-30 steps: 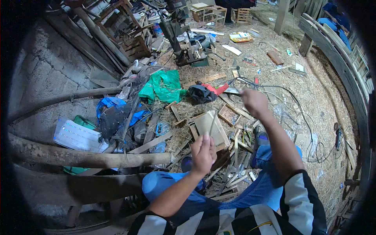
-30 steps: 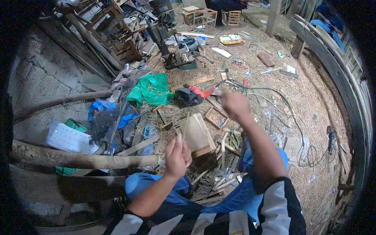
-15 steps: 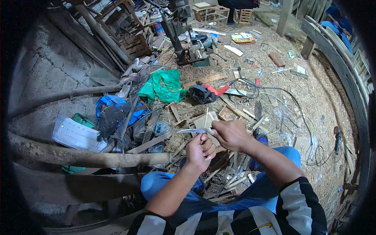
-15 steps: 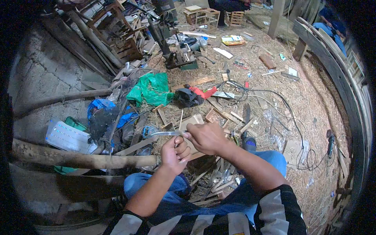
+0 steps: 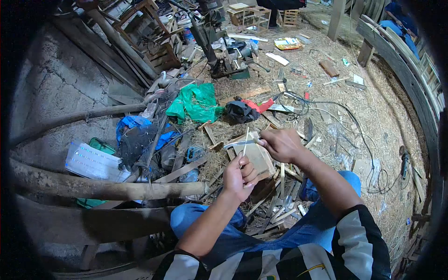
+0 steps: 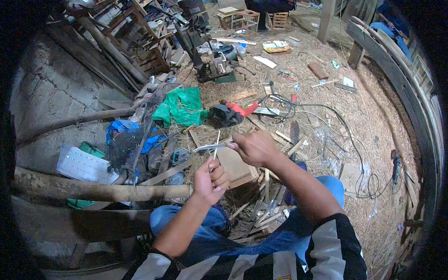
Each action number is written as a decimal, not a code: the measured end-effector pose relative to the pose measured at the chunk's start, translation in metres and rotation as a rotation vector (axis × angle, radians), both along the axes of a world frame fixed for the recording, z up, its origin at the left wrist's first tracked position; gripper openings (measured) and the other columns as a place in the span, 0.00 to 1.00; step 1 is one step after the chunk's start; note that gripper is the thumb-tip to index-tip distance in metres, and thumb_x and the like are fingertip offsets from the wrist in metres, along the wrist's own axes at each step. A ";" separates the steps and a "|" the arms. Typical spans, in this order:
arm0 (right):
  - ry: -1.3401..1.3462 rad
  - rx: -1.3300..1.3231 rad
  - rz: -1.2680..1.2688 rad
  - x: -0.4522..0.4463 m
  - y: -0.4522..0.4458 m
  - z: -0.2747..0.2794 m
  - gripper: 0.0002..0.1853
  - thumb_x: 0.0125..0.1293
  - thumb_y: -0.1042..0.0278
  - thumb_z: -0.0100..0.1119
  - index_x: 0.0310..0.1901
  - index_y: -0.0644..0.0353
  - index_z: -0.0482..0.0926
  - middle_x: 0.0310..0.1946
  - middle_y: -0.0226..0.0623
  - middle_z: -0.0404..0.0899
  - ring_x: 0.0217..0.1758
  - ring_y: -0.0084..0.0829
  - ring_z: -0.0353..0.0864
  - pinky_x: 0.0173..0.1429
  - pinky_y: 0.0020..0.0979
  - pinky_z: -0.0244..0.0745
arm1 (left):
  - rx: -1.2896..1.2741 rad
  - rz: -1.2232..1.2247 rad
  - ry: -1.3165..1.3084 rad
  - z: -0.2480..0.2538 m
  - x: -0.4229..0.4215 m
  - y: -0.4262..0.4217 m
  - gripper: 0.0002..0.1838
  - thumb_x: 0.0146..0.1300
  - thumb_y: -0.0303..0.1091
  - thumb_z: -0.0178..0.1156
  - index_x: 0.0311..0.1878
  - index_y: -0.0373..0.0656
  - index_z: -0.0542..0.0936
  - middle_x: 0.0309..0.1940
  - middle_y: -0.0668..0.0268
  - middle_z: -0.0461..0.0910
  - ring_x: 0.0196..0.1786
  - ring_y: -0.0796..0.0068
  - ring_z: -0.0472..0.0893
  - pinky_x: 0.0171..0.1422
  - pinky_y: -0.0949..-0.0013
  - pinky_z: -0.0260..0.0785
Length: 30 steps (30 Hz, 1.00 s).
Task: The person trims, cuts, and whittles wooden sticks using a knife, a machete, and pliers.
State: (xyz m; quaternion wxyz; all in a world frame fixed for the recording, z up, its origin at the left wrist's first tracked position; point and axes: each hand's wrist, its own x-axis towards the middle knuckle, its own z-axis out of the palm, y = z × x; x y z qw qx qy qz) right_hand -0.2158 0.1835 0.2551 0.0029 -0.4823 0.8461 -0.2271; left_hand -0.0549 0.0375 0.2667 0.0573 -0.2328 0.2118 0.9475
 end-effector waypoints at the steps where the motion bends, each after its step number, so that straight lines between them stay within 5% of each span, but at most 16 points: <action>1: -0.033 0.023 -0.121 -0.006 0.000 -0.008 0.15 0.74 0.50 0.48 0.42 0.51 0.76 0.26 0.44 0.81 0.33 0.52 0.82 0.35 0.54 0.73 | 0.000 0.002 0.001 0.003 0.003 0.002 0.21 0.79 0.52 0.42 0.27 0.57 0.66 0.13 0.78 0.49 0.14 0.81 0.50 0.16 0.73 0.47; 4: -0.114 0.097 -0.462 -0.058 0.024 -0.001 0.16 0.76 0.50 0.46 0.44 0.53 0.78 0.27 0.46 0.82 0.33 0.53 0.82 0.36 0.54 0.73 | -0.038 -0.048 0.019 0.010 0.017 0.005 0.21 0.80 0.51 0.42 0.27 0.56 0.66 0.13 0.78 0.50 0.15 0.81 0.51 0.16 0.73 0.47; 8: -0.160 -0.022 -0.513 -0.037 0.023 0.028 0.21 0.78 0.46 0.42 0.43 0.53 0.78 0.29 0.47 0.82 0.35 0.54 0.83 0.38 0.54 0.74 | 0.074 -0.038 0.042 -0.001 0.010 -0.004 0.22 0.80 0.52 0.41 0.29 0.54 0.67 0.14 0.78 0.51 0.15 0.81 0.53 0.17 0.75 0.50; 17: -0.051 -0.176 -0.063 0.028 0.003 0.027 0.15 0.75 0.50 0.50 0.40 0.54 0.73 0.25 0.45 0.81 0.28 0.52 0.82 0.29 0.52 0.73 | -0.048 0.016 0.139 0.004 0.001 0.000 0.18 0.82 0.48 0.41 0.37 0.49 0.70 0.16 0.78 0.52 0.16 0.84 0.52 0.17 0.77 0.48; 30: -0.003 -0.028 0.025 0.041 0.002 0.031 0.17 0.74 0.48 0.50 0.38 0.55 0.72 0.24 0.43 0.83 0.26 0.52 0.83 0.26 0.52 0.72 | -0.617 0.181 0.064 0.005 -0.001 0.021 0.17 0.82 0.45 0.42 0.37 0.47 0.70 0.14 0.78 0.55 0.12 0.85 0.52 0.14 0.75 0.47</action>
